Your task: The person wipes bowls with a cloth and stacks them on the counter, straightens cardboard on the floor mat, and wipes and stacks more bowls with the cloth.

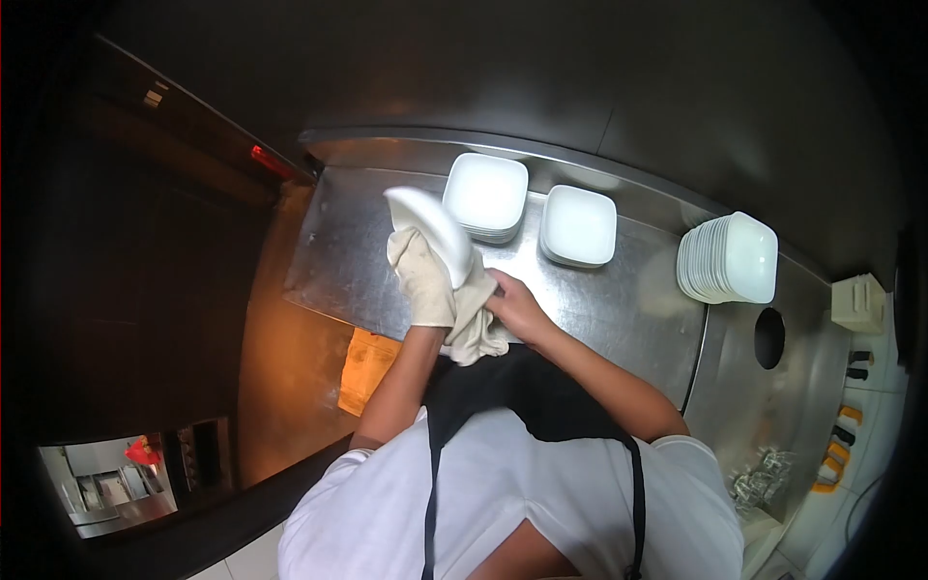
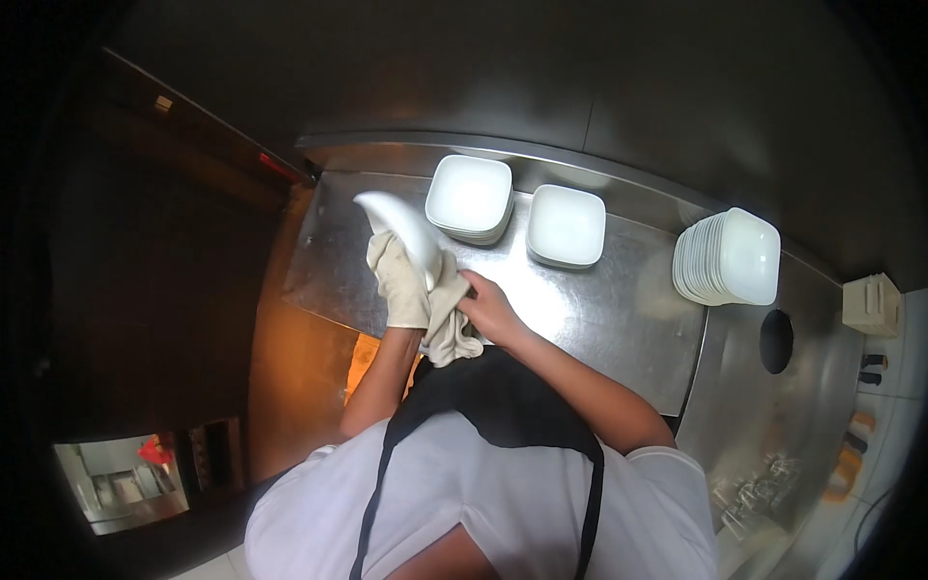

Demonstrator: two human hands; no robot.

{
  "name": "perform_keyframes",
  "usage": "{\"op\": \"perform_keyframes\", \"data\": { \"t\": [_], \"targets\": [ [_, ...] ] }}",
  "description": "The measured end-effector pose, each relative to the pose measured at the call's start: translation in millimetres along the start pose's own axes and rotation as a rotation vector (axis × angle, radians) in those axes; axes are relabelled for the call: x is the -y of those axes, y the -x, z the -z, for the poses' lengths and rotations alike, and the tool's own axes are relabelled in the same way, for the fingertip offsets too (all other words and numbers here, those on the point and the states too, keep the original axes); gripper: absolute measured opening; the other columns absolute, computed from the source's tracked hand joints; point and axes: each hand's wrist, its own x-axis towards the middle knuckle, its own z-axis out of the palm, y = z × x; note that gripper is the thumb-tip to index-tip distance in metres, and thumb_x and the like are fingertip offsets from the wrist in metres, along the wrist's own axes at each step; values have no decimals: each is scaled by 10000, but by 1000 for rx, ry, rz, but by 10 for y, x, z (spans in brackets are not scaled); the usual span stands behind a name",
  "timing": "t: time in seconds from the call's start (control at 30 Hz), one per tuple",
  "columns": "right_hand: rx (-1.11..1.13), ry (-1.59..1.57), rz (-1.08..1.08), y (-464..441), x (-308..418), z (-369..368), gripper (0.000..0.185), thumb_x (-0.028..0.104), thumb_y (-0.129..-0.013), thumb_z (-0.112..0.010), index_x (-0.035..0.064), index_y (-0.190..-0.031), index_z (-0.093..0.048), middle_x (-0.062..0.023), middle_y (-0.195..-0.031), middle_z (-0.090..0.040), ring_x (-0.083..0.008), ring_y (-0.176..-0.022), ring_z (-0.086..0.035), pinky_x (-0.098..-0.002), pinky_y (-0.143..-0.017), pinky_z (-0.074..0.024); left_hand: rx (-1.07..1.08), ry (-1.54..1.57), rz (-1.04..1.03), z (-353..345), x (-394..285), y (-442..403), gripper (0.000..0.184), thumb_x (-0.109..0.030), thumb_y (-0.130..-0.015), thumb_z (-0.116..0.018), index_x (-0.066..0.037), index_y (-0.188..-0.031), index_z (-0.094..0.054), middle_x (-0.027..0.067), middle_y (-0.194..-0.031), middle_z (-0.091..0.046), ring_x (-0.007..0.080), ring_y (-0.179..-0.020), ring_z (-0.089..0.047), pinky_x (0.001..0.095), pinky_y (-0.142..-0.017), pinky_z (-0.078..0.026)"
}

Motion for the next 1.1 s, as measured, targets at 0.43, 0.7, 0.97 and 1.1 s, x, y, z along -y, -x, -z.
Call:
{"op": "perform_keyframes", "data": {
  "t": [0.43, 0.7, 0.97, 1.1],
  "targets": [
    [-653, 1028, 292, 484, 152, 865, 284, 95, -842, -754, 46, -1121, -725, -182, -1376, -614, -379, -1259, -587, -458, -1046, -488, 135, -790, -834, -372, 322, -129, 98, -131, -989, -548, -53, -932, -527, 34, -705, -522, 128, -614, -490, 316, -531, -451],
    [-622, 1348, 300, 482, -124, 1365, 317, 113, -830, -772, 38, -1136, -734, -183, -1339, -639, -387, -1319, -542, -501, -1108, -424, 254, -249, -193, -528, 80, -23, 226, -275, -993, -624, -95, -887, -538, 34, -705, -574, 129, -610, -551, 285, -522, -463],
    [-449, 1252, 398, 387, -95, 1697, 158, 105, -892, -707, 66, -1033, -765, -154, -1052, -744, -347, -1063, -682, -500, -989, -481, 531, 310, 413, -61, 2, -180, 536, -595, -980, -539, -99, -794, -458, 11, -638, -473, 110, -506, -478, 238, -453, -401],
    [-556, 991, 335, 426, -25, 1667, 146, 147, -973, -650, 53, -1026, -749, -156, -1022, -743, -333, -938, -710, -463, -852, -552, 357, -63, -101, 67, -724, 223, 606, -651, -935, -545, -57, -1056, -547, 114, -933, -636, 207, -829, -634, 289, -718, -532]
  ]
}}
